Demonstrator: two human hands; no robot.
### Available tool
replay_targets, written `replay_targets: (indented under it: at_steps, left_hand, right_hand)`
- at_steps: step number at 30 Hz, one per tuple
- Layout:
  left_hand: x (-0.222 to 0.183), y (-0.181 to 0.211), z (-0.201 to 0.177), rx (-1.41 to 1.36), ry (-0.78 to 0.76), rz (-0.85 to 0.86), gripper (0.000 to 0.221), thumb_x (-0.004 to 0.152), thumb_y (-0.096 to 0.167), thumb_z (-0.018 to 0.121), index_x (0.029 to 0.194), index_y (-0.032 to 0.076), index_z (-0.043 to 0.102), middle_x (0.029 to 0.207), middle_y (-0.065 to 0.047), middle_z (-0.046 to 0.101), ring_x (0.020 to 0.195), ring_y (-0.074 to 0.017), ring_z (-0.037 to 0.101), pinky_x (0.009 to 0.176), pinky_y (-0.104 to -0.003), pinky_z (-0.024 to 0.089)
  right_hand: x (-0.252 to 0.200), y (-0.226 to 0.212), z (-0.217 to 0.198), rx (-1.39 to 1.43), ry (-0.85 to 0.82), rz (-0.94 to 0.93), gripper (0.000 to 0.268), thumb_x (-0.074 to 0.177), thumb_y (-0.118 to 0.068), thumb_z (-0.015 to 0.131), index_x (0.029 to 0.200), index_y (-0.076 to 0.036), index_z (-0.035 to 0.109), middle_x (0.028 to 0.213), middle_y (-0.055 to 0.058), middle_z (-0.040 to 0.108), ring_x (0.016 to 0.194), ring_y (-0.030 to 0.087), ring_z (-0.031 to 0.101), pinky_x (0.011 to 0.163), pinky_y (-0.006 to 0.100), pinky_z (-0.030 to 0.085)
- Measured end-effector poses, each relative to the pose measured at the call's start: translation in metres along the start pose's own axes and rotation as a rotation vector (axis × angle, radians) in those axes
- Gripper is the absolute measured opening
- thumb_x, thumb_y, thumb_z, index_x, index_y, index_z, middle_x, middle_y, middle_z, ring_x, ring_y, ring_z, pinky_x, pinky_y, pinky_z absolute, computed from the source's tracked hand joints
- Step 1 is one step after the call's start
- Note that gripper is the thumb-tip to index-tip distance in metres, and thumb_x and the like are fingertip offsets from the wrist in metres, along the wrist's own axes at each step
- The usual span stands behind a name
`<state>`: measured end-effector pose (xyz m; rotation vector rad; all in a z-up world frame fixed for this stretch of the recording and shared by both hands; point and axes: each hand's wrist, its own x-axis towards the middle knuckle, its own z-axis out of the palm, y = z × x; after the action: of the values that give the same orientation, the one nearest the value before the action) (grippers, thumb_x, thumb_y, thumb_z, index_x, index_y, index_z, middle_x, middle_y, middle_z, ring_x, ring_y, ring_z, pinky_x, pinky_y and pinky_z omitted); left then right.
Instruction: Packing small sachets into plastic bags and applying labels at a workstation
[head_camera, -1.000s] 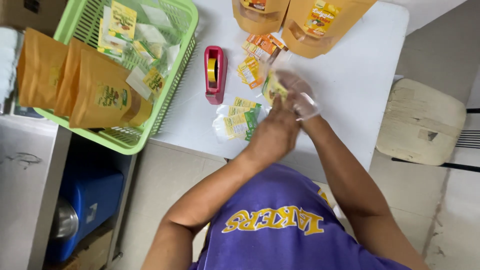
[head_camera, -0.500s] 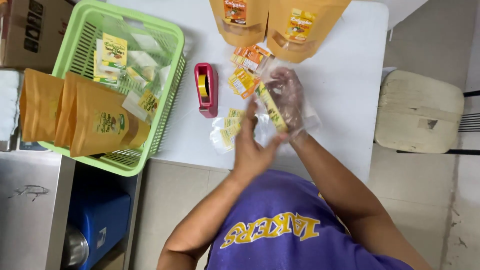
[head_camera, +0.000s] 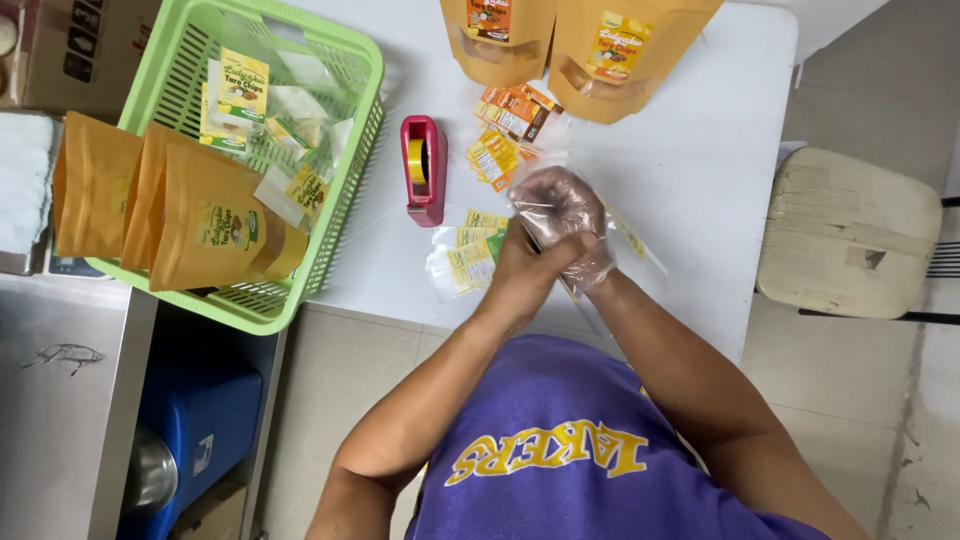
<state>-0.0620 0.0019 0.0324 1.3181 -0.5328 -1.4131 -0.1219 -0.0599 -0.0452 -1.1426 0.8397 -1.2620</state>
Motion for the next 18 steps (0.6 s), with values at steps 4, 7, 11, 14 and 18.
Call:
replay_targets:
  at_steps: [4,7,11,14,18]
  left_hand:
    - [0.001,-0.007,-0.015,0.009,-0.063,0.007,0.087,0.066,0.022,0.096,0.132,-0.009,0.048,0.109,-0.023,0.067,0.104,-0.0295,0.068,0.085,-0.044,0.058]
    - [0.01,0.011,-0.039,-0.12,-0.21,0.115,0.103,0.081,0.036,0.084,0.154,-0.01,0.028,0.127,-0.028,0.06,0.114,-0.0328,0.061,0.092,-0.04,0.055]
    - [0.032,0.024,-0.07,-0.075,-0.252,0.408,0.049,0.102,0.014,0.059,0.144,-0.002,0.04,0.149,-0.022,0.042,0.141,-0.0398,0.037,0.119,-0.052,0.032]
    - [0.039,0.032,-0.074,0.062,-0.32,0.54,0.019,0.098,-0.005,0.064,0.116,-0.001,0.069,0.12,-0.014,0.072,0.123,-0.0218,0.062,0.108,-0.037,0.048]
    - [0.035,0.037,-0.07,0.287,-0.286,0.665,0.008,0.093,-0.002,0.072,0.096,0.003,0.076,0.101,-0.012,0.076,0.104,-0.0248,0.073,0.097,-0.036,0.055]
  right_hand:
    - [0.004,0.026,-0.001,0.37,0.174,-0.265,0.118,0.066,-0.096,0.045,0.108,0.013,0.064,0.077,0.029,0.064,0.068,0.028,0.072,0.058,0.031,0.06]
    - [-0.01,-0.056,0.006,-0.336,-0.079,-0.168,0.02,0.091,-0.009,0.081,0.108,-0.004,0.072,0.093,0.014,0.07,0.093,0.026,0.074,0.082,0.036,0.062]
    - [-0.03,-0.069,0.004,-0.035,-0.161,0.079,0.036,0.093,-0.003,0.079,0.123,-0.004,0.058,0.098,0.004,0.072,0.092,0.008,0.068,0.084,0.024,0.059]
    - [-0.028,-0.075,0.002,0.021,-0.181,0.197,0.026,0.099,-0.011,0.072,0.122,-0.006,0.063,0.098,0.001,0.071,0.09,0.005,0.065,0.083,0.022,0.059]
    - [-0.026,-0.061,-0.018,0.499,-0.221,0.535,0.029,0.096,-0.03,0.074,0.117,-0.012,0.067,0.104,0.002,0.074,0.094,0.014,0.072,0.089,0.023,0.059]
